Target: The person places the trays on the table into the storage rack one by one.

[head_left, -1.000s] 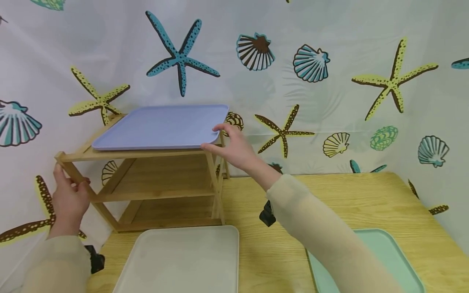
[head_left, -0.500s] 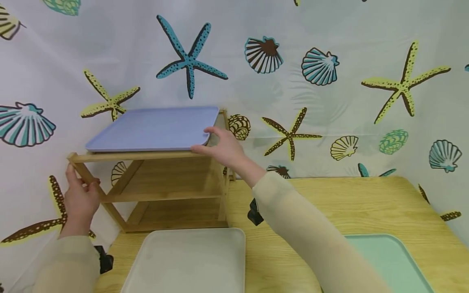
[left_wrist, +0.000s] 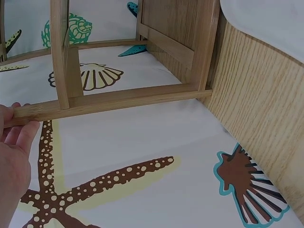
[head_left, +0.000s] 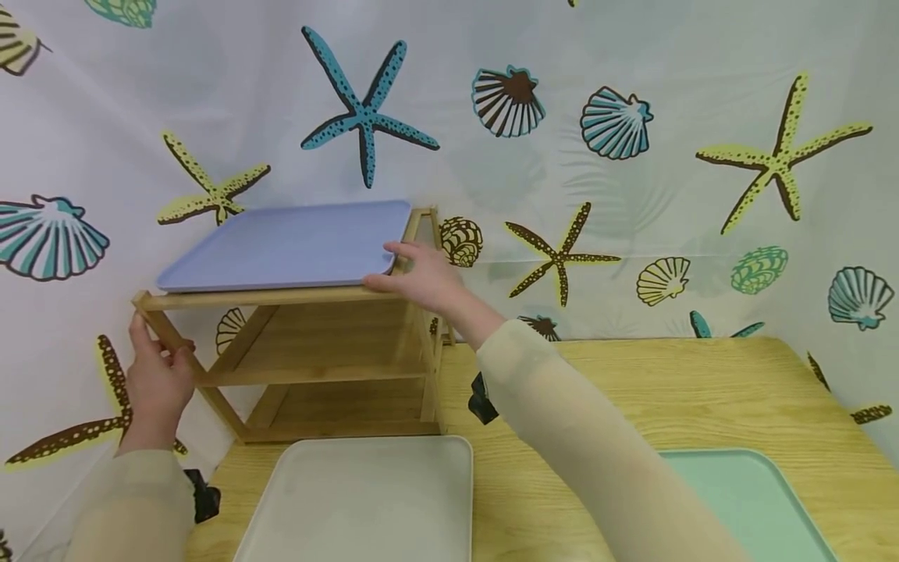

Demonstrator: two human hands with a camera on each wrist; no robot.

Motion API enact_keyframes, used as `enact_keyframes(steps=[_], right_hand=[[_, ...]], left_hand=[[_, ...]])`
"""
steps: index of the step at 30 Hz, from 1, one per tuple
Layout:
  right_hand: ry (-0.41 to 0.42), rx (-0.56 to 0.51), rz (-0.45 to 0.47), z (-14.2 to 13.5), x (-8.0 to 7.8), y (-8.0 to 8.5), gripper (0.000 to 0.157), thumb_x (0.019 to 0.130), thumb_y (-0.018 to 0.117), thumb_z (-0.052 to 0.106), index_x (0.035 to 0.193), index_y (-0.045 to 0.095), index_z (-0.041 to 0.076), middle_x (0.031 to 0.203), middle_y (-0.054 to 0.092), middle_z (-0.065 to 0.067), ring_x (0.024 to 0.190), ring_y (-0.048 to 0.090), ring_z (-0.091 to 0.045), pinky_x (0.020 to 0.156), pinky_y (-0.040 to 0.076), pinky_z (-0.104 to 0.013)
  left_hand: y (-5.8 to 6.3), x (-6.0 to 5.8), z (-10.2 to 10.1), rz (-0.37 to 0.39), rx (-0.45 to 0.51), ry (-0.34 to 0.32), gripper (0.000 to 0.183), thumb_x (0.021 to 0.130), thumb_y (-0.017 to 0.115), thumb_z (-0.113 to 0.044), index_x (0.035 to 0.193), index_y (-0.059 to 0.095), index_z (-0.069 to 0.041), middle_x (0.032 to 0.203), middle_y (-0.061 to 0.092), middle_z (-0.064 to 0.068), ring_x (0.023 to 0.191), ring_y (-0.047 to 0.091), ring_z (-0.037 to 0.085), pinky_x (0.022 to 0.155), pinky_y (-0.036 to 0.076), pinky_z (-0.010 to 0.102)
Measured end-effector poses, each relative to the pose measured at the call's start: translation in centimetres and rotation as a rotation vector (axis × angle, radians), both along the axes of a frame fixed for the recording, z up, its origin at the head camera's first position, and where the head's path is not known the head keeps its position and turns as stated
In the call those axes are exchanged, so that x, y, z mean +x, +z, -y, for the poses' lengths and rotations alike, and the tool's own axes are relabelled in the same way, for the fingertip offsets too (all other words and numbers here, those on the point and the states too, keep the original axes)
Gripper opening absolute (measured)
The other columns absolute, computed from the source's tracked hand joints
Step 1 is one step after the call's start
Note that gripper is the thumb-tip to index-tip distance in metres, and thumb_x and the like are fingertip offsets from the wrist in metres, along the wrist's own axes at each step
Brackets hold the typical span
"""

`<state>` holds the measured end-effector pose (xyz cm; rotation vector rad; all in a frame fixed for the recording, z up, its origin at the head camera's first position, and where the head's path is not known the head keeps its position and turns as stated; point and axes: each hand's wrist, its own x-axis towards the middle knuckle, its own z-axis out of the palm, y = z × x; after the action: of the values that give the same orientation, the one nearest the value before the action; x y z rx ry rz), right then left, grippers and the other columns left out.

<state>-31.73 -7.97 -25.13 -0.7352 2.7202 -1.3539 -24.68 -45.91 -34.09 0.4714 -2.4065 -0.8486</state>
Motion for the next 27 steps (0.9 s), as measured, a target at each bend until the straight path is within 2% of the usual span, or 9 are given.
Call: enact_keyframes(steps=[5, 10, 14, 17, 22, 27], right_hand=[[-0.001, -0.043, -0.032, -0.9, 0.1, -0.3, 0.075, 0.088, 0.065, 0.050, 0.152, 0.034, 0.025, 0.157, 0.028, -0.004, 0.144, 0.022, -0.026, 0.112, 0.025, -0.048], [-0.003, -0.198, -0.090, -3.1, 0.5, -0.8, 0.068, 0.090, 0.065, 0.044, 0.149, 0.039, 0.022, 0.153, 0.035, 0.001, 0.137, 0.035, -0.022, 0.106, 0.035, -0.045], [0.022, -0.290, -0.100, -6.2, 1.2, -1.8, 0.063, 0.091, 0.066, 0.040, 0.146, 0.042, 0.022, 0.148, 0.040, 0.005, 0.131, 0.040, -0.019, 0.102, 0.038, -0.045], [0.036, -0.311, -0.097, -9.0, 1.9, -3.0, 0.059, 0.092, 0.065, 0.038, 0.145, 0.043, 0.022, 0.144, 0.044, 0.005, 0.128, 0.042, -0.017, 0.101, 0.038, -0.045], [0.048, -0.334, -0.107, -13.5, 3.6, -4.9, 0.051, 0.094, 0.064, 0.026, 0.141, 0.047, 0.014, 0.139, 0.050, -0.004, 0.124, 0.048, -0.023, 0.097, 0.041, -0.047], [0.031, -0.319, -0.099, -18.1, 5.2, -6.9, 0.048, 0.093, 0.065, 0.018, 0.138, 0.049, 0.010, 0.137, 0.052, -0.009, 0.122, 0.051, -0.027, 0.095, 0.044, -0.047]], left_hand=[[-0.4, -0.4, -0.6, -0.037, -0.034, 0.000, 0.068, 0.096, 0.039, -0.005, 0.152, 0.003, -0.022, 0.126, 0.057, 0.029, 0.110, 0.057, 0.049, 0.085, 0.046, 0.060], [-0.2, -0.5, -1.0, -0.053, -0.058, 0.004, 0.067, 0.095, 0.038, -0.006, 0.151, 0.004, -0.020, 0.125, 0.058, 0.029, 0.109, 0.057, 0.049, 0.084, 0.045, 0.059], [0.0, -0.3, -1.3, -0.023, -0.044, 0.010, 0.067, 0.096, 0.036, -0.007, 0.152, 0.002, -0.021, 0.128, 0.056, 0.028, 0.112, 0.056, 0.048, 0.086, 0.044, 0.058], [-0.1, -0.2, -1.3, -0.004, -0.042, 0.019, 0.067, 0.096, 0.037, -0.007, 0.152, 0.002, -0.020, 0.129, 0.056, 0.028, 0.112, 0.056, 0.047, 0.079, 0.046, 0.053], [-0.2, -0.3, -0.9, 0.024, -0.054, 0.041, 0.067, 0.096, 0.036, -0.009, 0.152, 0.000, -0.020, 0.128, 0.057, 0.026, 0.111, 0.057, 0.045, 0.064, 0.042, 0.038], [-0.2, -0.5, -0.6, 0.040, -0.055, 0.043, 0.067, 0.096, 0.036, -0.009, 0.151, -0.001, -0.020, 0.129, 0.056, 0.027, 0.111, 0.056, 0.046, 0.062, 0.040, 0.036]])
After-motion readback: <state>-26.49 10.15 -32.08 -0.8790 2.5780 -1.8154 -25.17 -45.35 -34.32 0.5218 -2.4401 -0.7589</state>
